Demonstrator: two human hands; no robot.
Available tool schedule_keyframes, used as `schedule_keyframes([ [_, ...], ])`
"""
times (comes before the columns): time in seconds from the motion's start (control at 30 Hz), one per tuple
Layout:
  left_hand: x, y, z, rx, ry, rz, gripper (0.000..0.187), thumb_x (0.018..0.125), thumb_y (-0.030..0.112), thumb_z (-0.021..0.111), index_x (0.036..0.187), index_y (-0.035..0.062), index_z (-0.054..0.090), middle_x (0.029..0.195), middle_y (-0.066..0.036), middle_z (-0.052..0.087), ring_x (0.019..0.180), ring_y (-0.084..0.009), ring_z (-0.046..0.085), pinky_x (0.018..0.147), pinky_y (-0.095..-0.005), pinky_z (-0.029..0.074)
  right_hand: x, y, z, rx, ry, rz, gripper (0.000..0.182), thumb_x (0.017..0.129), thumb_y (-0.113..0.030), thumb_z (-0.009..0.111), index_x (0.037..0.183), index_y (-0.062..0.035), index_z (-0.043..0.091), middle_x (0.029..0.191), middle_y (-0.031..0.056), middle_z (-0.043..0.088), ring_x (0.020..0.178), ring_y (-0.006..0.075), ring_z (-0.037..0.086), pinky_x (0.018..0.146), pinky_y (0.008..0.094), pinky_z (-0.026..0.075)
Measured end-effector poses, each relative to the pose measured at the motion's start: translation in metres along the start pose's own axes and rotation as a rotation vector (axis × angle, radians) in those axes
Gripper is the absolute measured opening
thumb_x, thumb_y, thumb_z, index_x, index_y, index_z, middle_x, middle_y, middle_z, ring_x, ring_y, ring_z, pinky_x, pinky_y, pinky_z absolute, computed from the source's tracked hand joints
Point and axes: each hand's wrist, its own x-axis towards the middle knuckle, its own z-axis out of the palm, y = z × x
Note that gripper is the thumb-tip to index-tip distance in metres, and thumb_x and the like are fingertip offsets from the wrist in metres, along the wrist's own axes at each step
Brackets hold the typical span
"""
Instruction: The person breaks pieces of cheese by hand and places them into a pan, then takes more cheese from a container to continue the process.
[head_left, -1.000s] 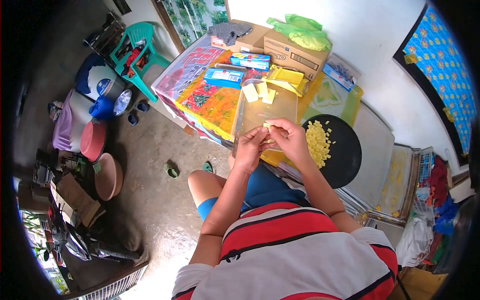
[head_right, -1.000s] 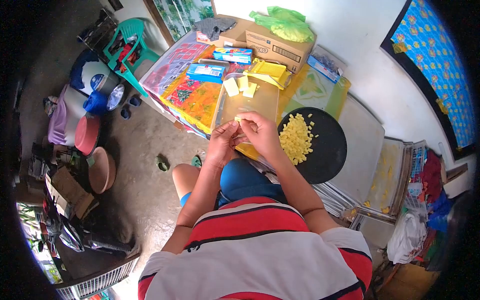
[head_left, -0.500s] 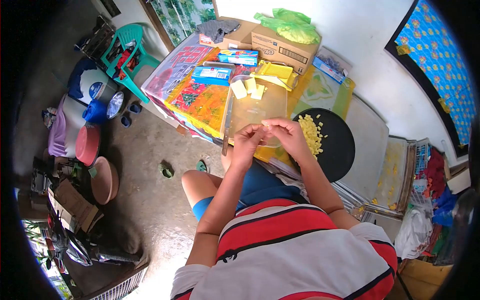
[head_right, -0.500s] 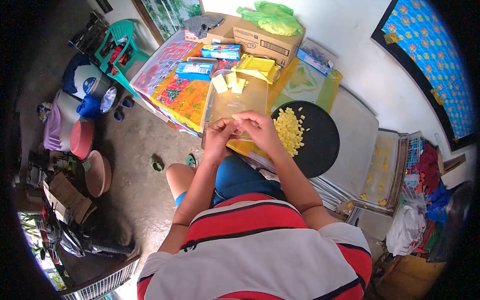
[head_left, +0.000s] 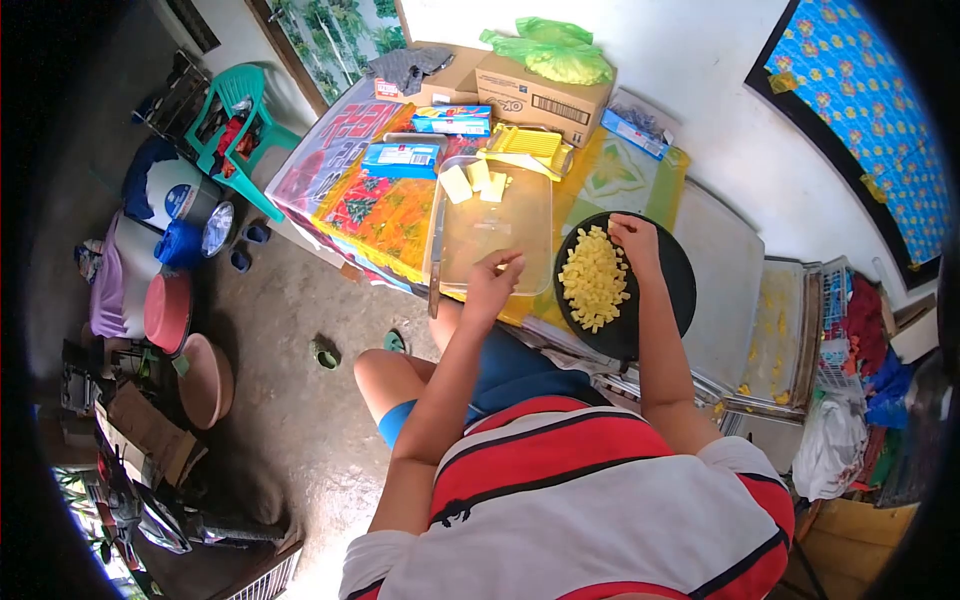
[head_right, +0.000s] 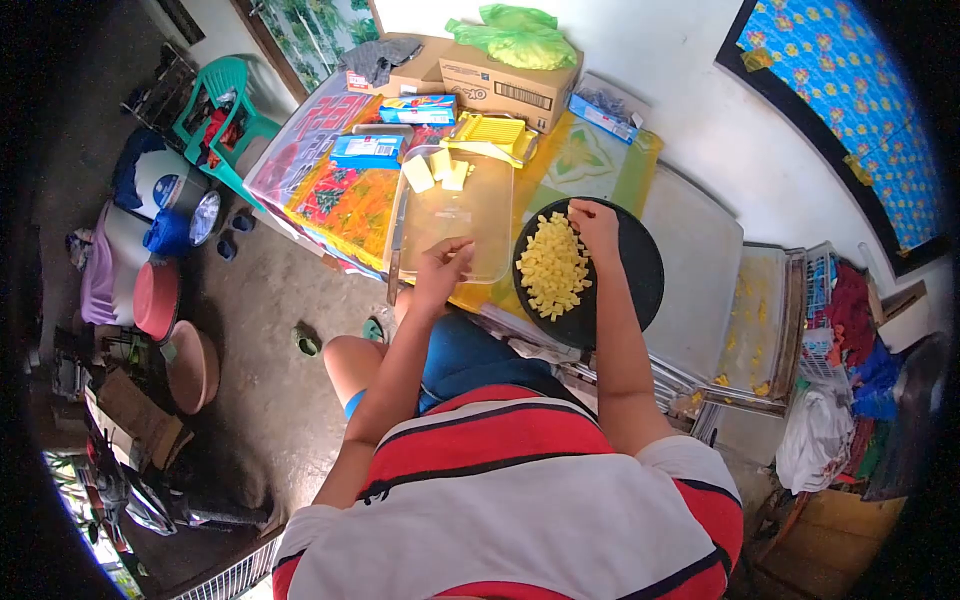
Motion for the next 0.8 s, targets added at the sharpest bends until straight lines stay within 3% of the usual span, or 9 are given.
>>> schedule_keyframes([
  [0.13, 0.000, -0.003, -0.021, 0.013, 0.091, -0.043, 0.028, 0.088, 0.021, 0.064, 0.109, 0.0017, 0.064, 0.080, -0.004, 0.063, 0.067, -0.0092, 0.057, 0.058, -0.0231, 0.048, 0.007, 0.005, -0.009, -0.268, 0.018, 0.023, 0.021, 0.082, -0.009, 0.063, 0.100, -0.0023, 0.070, 0.081, 0.0084, 0.070, 0.071, 0.0160, 0.065, 0.066, 0.0287, 0.052],
  [0.33, -0.002, -0.006, -0.047, -0.041, 0.187, -0.052, 0.028, 0.089, 0.020, 0.063, 0.108, -0.0003, 0.063, 0.087, -0.004, 0.065, 0.067, -0.0099, 0.058, 0.058, -0.0233, 0.048, 0.012, 0.016, -0.009, -0.474, 0.036, -0.095, 0.023, 0.082, -0.009, 0.061, 0.102, -0.0037, 0.070, 0.076, 0.0077, 0.068, 0.064, 0.0124, 0.062, 0.062, 0.0270, 0.049],
  [0.53, -0.003, -0.010, -0.052, -0.105, 0.209, -0.069, 0.028, 0.089, 0.020, 0.062, 0.108, -0.0002, 0.063, 0.087, -0.006, 0.065, 0.066, -0.0106, 0.058, 0.058, -0.0235, 0.048, 0.011, 0.013, -0.006, -0.445, -0.053, -0.002, 0.023, 0.084, -0.006, 0.058, 0.102, -0.0014, 0.070, 0.074, 0.0066, 0.066, 0.063, 0.0111, 0.059, 0.061, 0.0262, 0.049],
  [0.8, -0.004, -0.017, -0.050, -0.141, 0.180, -0.076, 0.029, 0.088, 0.021, 0.063, 0.108, -0.0002, 0.062, 0.087, -0.006, 0.065, 0.065, -0.0105, 0.058, 0.058, -0.0235, 0.048, 0.013, 0.016, -0.005, -0.208, -0.149, 0.038, 0.019, 0.080, -0.008, 0.063, 0.096, 0.0003, 0.070, 0.074, 0.0063, 0.066, 0.063, 0.0111, 0.060, 0.061, 0.0262, 0.048],
])
